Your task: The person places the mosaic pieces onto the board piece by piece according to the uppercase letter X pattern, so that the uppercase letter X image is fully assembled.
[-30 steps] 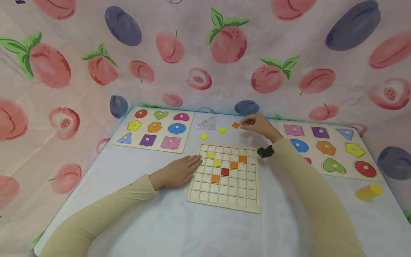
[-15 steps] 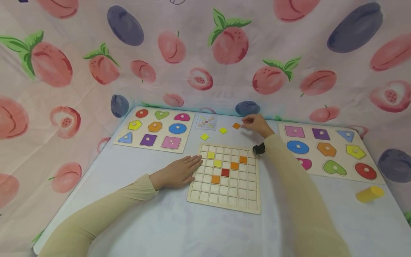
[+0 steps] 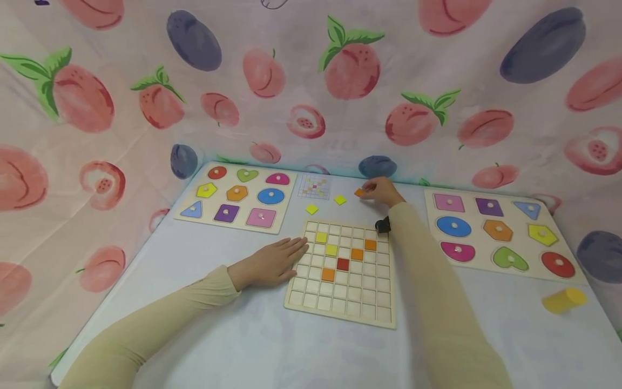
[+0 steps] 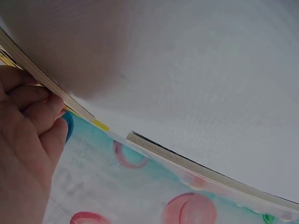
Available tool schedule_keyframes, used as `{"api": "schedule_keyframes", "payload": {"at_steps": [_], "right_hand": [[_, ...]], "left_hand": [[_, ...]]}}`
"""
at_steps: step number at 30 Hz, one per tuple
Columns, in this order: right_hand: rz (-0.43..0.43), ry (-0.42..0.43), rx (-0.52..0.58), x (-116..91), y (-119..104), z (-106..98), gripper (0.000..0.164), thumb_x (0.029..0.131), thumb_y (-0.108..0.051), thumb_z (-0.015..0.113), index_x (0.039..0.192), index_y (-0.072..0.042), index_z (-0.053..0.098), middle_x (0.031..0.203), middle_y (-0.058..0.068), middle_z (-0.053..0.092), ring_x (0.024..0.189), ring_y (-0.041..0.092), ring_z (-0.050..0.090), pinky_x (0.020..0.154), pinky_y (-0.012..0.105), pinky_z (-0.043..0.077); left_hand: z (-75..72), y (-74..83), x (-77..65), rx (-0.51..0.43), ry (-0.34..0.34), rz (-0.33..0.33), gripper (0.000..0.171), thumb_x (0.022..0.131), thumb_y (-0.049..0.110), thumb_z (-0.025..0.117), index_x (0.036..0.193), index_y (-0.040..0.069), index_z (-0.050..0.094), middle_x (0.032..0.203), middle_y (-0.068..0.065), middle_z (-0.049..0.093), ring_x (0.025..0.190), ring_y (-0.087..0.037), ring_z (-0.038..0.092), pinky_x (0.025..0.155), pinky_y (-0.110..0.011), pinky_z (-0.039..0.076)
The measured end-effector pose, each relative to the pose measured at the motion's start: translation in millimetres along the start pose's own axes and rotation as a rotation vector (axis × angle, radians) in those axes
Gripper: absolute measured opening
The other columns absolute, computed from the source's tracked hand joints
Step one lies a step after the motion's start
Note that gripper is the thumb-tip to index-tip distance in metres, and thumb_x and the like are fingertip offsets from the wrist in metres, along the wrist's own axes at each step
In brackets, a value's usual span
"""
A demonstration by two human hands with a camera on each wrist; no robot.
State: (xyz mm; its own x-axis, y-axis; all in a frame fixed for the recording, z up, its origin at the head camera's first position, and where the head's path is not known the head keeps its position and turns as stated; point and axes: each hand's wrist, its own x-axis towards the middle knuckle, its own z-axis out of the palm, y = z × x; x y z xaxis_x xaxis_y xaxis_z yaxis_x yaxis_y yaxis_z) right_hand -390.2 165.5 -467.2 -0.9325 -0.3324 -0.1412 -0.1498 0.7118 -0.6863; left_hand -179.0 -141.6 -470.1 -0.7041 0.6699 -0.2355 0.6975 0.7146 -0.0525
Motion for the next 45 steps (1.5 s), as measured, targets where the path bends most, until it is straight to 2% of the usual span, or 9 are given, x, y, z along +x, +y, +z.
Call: {"api": "schedule_keyframes", "payload": {"at_steps": [7, 12, 21, 30, 35, 45], "right_hand": [[0.003, -0.046, -0.024, 0.5, -4.1, 1.6, 0.041, 0.083, -0.013, 0.07, 0.119, 0.005, 0.06, 0.114, 0.024, 0.059, 0.102, 0.032, 0.053, 0.093, 0.044, 0.046], [-0.017, -0.075, -0.055, 0.5, -6.7, 2.7, 0.036, 0.081, -0.01, 0.072, 0.114, 0.003, 0.064, 0.112, 0.022, 0.062, 0.1, 0.03, 0.056, 0.09, 0.041, 0.048], [-0.091, -0.154, -0.084, -3.6, -6.3, 2.9, 0.029, 0.078, -0.002, 0.072, 0.107, 0.001, 0.068, 0.099, 0.017, 0.067, 0.089, 0.023, 0.059, 0.081, 0.035, 0.051], [-0.126, -0.222, -0.132, -3.8, 0.9, 2.8, 0.028, 0.075, -0.003, 0.074, 0.104, -0.003, 0.071, 0.095, 0.01, 0.069, 0.087, 0.019, 0.06, 0.079, 0.033, 0.052], [-0.145, -0.229, -0.123, -7.1, 3.2, 0.8, 0.029, 0.074, -0.002, 0.074, 0.103, -0.002, 0.071, 0.093, 0.009, 0.069, 0.083, 0.017, 0.059, 0.078, 0.03, 0.052], [-0.132, -0.211, -0.117, -7.6, 6.6, 2.1, 0.029, 0.073, -0.002, 0.076, 0.101, -0.001, 0.071, 0.089, 0.008, 0.068, 0.08, 0.016, 0.058, 0.075, 0.028, 0.051]], "left_hand": [[1.1, 0.8, 0.5, 0.007, 0.003, 0.0, 0.066, 0.098, 0.042, 0.036, 0.151, 0.008, 0.016, 0.159, -0.007, 0.015, 0.147, -0.02, 0.014, 0.121, -0.033, 0.016], [-0.6, 1.2, -0.5, 0.012, 0.002, 0.002, 0.066, 0.098, 0.042, 0.036, 0.151, 0.008, 0.016, 0.159, -0.007, 0.015, 0.147, -0.02, 0.014, 0.121, -0.033, 0.016], [0.0, 0.6, 0.1, 0.02, -0.002, 0.0, 0.066, 0.099, 0.042, 0.035, 0.151, 0.007, 0.016, 0.159, -0.007, 0.016, 0.147, -0.02, 0.015, 0.121, -0.033, 0.016], [-1.3, 1.4, -1.1, 0.01, -0.007, -0.003, 0.066, 0.098, 0.042, 0.036, 0.151, 0.008, 0.016, 0.159, -0.006, 0.016, 0.147, -0.02, 0.014, 0.121, -0.033, 0.016], [-2.0, 2.0, -1.5, 0.015, -0.003, -0.002, 0.066, 0.099, 0.042, 0.036, 0.151, 0.008, 0.016, 0.159, -0.006, 0.016, 0.147, -0.02, 0.015, 0.121, -0.033, 0.016], [0.3, 0.9, -1.5, 0.017, 0.013, 0.003, 0.065, 0.098, 0.042, 0.036, 0.151, 0.007, 0.017, 0.159, -0.007, 0.016, 0.147, -0.02, 0.015, 0.121, -0.033, 0.017]]}}
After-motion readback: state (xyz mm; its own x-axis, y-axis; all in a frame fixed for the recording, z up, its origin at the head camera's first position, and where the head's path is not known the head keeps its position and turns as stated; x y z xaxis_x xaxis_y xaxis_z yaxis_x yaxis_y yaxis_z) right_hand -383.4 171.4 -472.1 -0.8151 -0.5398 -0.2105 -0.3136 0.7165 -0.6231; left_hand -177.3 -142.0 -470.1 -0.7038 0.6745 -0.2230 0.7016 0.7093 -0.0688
